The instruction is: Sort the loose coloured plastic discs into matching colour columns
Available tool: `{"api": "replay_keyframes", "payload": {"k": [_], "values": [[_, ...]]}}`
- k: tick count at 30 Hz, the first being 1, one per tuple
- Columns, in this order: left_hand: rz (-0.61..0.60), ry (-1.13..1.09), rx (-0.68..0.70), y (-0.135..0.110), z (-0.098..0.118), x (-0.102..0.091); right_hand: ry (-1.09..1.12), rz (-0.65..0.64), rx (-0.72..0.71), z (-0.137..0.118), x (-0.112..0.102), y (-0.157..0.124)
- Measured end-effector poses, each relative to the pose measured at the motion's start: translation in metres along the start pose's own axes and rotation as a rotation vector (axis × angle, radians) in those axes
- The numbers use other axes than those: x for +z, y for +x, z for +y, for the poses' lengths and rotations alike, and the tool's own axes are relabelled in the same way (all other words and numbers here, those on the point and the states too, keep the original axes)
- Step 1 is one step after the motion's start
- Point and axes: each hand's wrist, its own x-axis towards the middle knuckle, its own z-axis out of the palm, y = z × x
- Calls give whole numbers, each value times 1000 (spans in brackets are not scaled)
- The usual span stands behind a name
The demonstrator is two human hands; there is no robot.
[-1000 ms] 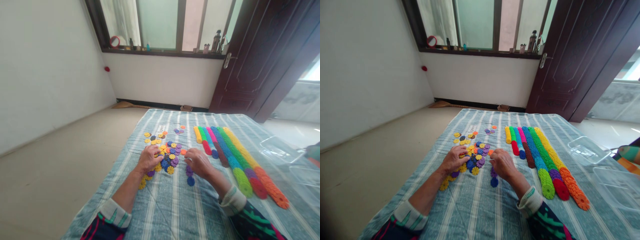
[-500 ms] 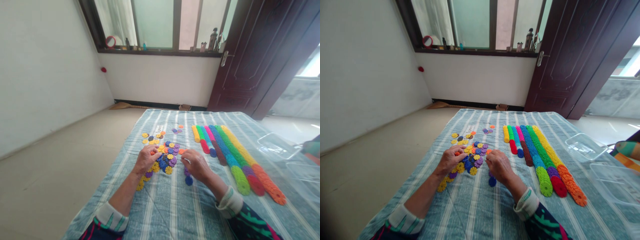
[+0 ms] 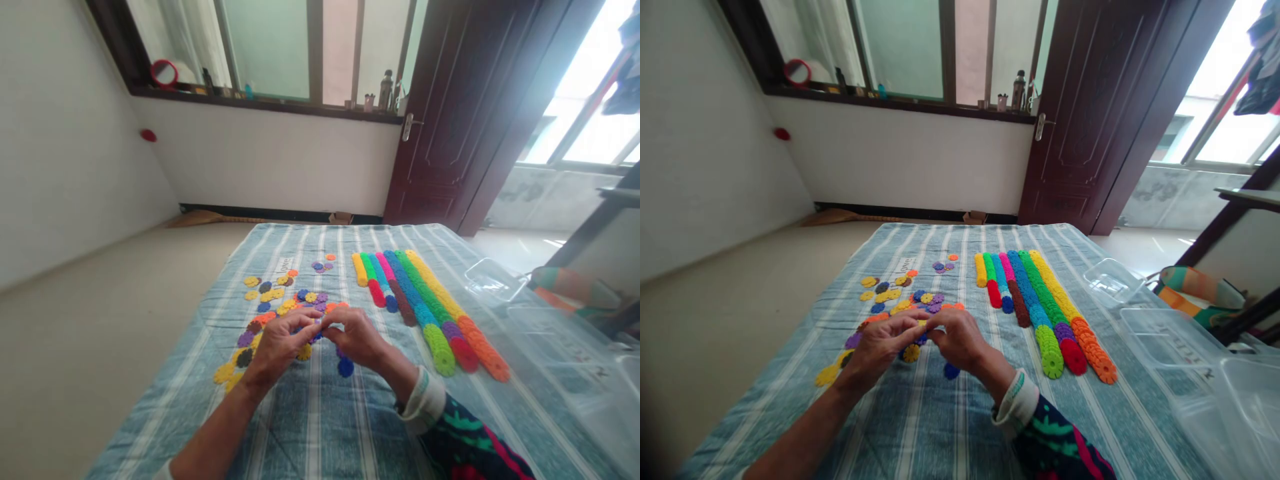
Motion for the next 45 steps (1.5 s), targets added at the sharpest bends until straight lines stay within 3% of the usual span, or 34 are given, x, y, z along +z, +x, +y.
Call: {"api": "replay_keyframes", "payload": {"k": [2, 5, 7, 11, 18, 30, 45], "values": [[25, 66, 39, 1, -2, -1, -76, -57, 24, 4, -18, 3], [149, 266, 135, 5, -12, -7, -182, -40, 86, 20, -55, 4], [227, 426, 169, 9, -22, -15, -516, -53, 274, 35, -80, 2], [264, 696, 146, 14, -40, -28, -647, -84, 410, 61, -108, -5], [284, 878, 72, 16, -50, -39, -720, -154, 502, 75, -104, -8], [202, 899, -108, 15, -49, -46, -800, -190, 570, 82, -103, -10], [213, 838, -69, 12, -54, -61, -821, -157, 541, 85, -102, -15]]}}
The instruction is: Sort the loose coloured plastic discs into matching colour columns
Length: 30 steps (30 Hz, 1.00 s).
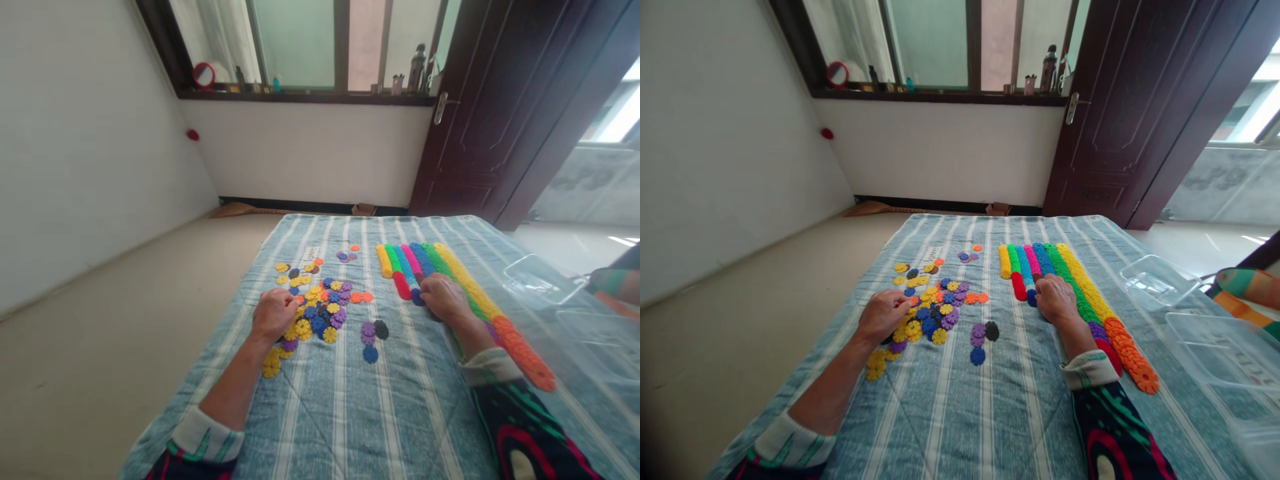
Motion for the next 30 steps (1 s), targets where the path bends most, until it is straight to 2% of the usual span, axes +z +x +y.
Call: {"api": "replay_keyframes", "payload": {"k": [6, 12, 18, 25, 30], "values": [[-70, -75, 53, -1, 10, -4, 54, 36, -41, -7, -3, -1], [-133, -109, 59, -4, 16, 1, 138, 56, -117, -23, -8, -4], [-124, -169, 117, -3, 13, 7, 161, 86, -175, -40, -15, -11], [-158, -177, 122, -4, 18, 4, 177, 81, -253, -57, -22, -18], [-133, -246, 112, -5, 16, 5, 184, 96, -295, -63, -24, -23]]}}
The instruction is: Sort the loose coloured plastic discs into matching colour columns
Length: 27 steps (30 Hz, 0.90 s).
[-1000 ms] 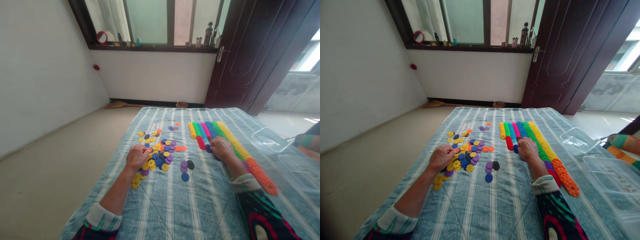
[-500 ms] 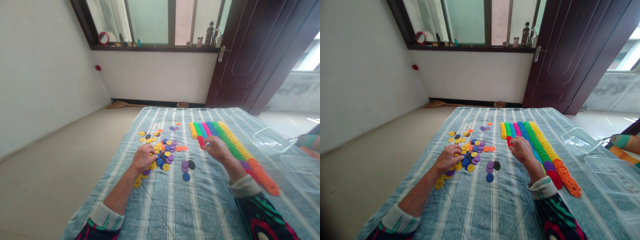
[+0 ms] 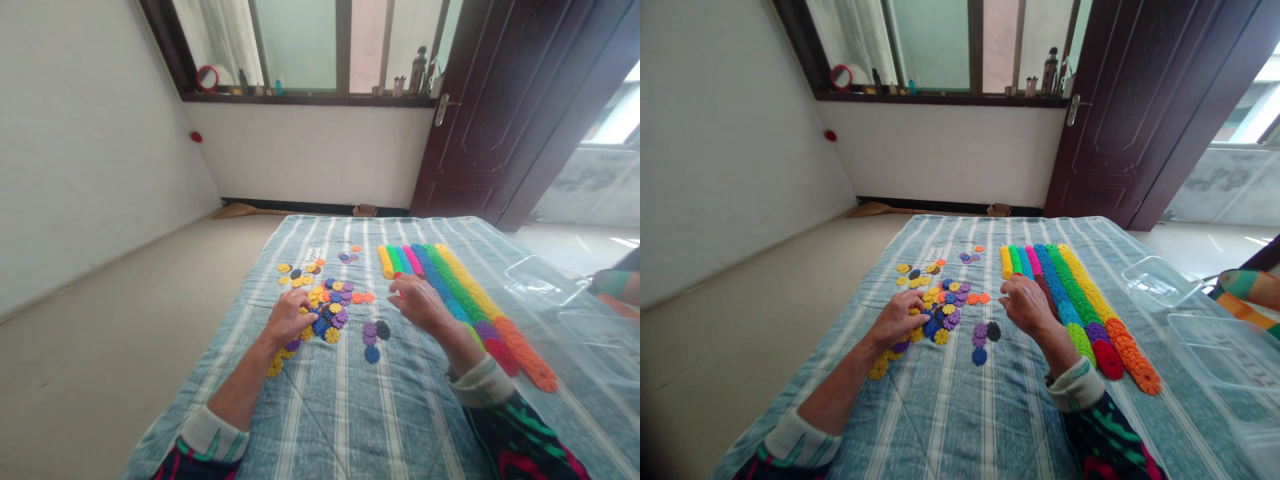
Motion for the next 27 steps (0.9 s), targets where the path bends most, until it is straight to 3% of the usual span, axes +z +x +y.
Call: {"api": "replay_keyframes", "payload": {"k": [5, 13, 19, 23, 27], "values": [[48, -148, -51, -3, 8, -3, 102, 8, -70, -14, 6, -2], [-22, -428, 0, -8, 51, -5, 357, 29, -233, -50, 30, -4], [-50, -499, 58, -11, 67, 3, 329, -46, -163, -64, 19, -6], [-37, -450, 75, -9, 64, 6, 213, -82, -125, -54, 2, -3], [45, -244, 95, -4, 48, 4, 66, -33, -39, -9, -15, 1]]}}
